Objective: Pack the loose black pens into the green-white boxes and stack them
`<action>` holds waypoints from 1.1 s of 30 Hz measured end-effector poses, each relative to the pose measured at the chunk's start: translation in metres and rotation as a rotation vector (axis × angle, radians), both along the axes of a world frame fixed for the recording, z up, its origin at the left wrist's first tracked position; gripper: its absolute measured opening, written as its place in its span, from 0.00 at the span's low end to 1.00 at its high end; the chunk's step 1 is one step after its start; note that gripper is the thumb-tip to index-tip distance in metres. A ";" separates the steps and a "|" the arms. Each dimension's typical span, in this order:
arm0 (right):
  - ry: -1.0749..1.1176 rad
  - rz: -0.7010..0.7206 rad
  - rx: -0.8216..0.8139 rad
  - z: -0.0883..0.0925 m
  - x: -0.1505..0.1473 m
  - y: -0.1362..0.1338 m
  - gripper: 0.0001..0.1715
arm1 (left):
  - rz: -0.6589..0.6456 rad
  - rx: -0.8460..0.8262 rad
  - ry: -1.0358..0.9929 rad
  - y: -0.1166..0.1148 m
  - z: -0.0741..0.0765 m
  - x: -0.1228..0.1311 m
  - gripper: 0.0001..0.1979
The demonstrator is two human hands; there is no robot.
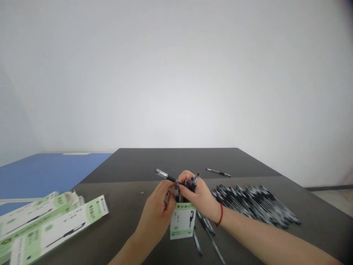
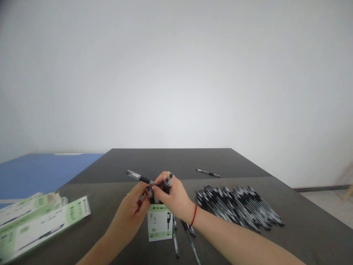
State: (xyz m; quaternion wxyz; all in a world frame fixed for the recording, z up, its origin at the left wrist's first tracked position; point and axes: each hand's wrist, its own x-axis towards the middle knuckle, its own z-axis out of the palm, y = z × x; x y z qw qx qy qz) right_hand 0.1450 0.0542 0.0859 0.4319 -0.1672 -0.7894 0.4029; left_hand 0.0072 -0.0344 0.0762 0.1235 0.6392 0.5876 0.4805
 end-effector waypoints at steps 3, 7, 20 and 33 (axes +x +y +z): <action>-0.052 -0.068 0.102 0.004 0.000 -0.002 0.05 | -0.023 0.017 0.034 0.002 0.002 0.002 0.14; -0.101 -0.125 0.160 0.007 -0.002 -0.002 0.03 | -0.047 0.033 0.060 0.006 0.000 0.003 0.16; -0.297 0.020 1.025 0.008 0.010 0.012 0.12 | -0.098 -0.012 0.039 0.032 -0.005 -0.009 0.09; 0.077 -0.136 0.294 0.042 0.012 0.006 0.08 | 0.073 0.010 0.064 0.024 -0.006 -0.006 0.17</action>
